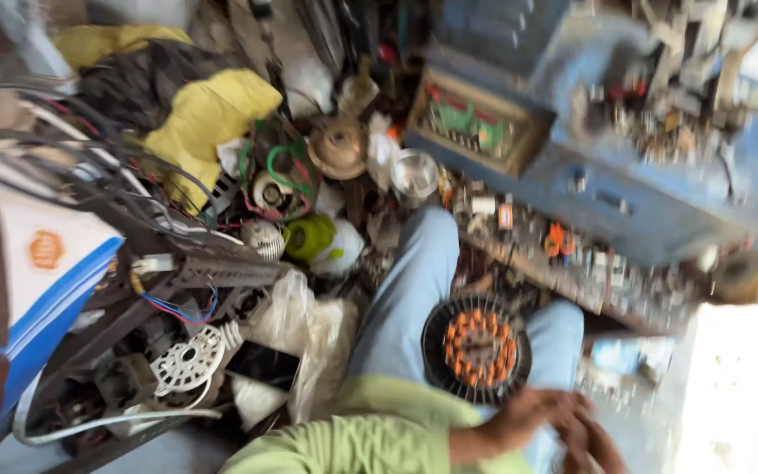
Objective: The person sits on the floor with a ceiling fan motor stator on their lap and cleans its copper windings. They scrape the winding insulation with a small blade, cut with scissors, brush debris off by hand, and finally handle a length of wire from a spool.
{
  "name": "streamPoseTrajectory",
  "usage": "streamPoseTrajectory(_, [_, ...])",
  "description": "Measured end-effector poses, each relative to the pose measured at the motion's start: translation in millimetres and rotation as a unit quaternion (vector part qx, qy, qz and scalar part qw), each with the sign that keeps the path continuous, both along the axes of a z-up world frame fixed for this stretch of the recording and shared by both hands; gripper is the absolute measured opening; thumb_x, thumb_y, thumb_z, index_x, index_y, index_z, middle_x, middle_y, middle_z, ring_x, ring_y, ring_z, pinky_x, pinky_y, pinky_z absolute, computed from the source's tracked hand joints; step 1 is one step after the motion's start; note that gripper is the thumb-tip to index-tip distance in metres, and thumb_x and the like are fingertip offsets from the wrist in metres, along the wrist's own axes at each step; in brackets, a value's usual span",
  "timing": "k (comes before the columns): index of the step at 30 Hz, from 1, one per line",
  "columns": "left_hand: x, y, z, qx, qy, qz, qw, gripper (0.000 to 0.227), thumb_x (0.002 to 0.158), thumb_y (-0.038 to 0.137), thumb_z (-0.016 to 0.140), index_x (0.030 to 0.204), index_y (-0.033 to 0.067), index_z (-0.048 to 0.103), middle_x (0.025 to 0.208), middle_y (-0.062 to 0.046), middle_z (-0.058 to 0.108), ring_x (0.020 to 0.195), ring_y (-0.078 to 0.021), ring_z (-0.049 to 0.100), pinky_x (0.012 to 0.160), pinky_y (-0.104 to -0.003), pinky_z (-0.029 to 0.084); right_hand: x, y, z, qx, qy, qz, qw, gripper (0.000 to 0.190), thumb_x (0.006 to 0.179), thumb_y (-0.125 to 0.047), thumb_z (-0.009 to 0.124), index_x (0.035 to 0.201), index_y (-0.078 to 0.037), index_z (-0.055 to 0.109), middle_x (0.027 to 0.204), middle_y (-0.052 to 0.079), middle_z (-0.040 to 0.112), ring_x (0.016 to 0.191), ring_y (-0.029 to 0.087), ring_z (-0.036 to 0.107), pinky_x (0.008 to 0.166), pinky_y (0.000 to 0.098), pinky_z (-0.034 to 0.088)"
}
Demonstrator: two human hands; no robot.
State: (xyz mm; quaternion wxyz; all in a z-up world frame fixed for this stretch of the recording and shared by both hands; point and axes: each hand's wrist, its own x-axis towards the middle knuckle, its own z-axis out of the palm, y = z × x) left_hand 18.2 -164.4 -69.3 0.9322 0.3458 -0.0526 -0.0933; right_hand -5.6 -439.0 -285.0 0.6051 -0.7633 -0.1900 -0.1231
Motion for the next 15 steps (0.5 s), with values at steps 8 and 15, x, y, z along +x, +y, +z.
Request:
streamPoseTrajectory(8, [-37,97,106,0.145,0.039,0.111,0.982,0.022,0.107,0.014,0.057,0.111,-0.0045,0.067,0.109,-0.009,0.074,0.104,-0.0145,0.069,0.095,-0.031,0.056,-11,241,308,-0.180,0.190,-0.064,0.963,0.025,0.097,-0.021,0.067,0.096,0.004,0.068,0.068,0.017,0.055,0.059,0.016,0.049,0.058,0.0352,0.044])
streamPoseTrajectory(15, [-45,118,114,0.262,0.037,0.132,0.955,0.023,0.108,0.012,0.057,0.115,-0.0078,0.066,0.109,-0.013,0.073,0.104,-0.0135,0.069,0.094,-0.029,0.055,3,246,327,-0.148,0.234,0.110,0.954,0.014,0.093,-0.014,0.072,0.096,-0.001,0.071,0.065,0.013,0.057,0.057,0.010,0.050,0.053,0.0305,0.044])
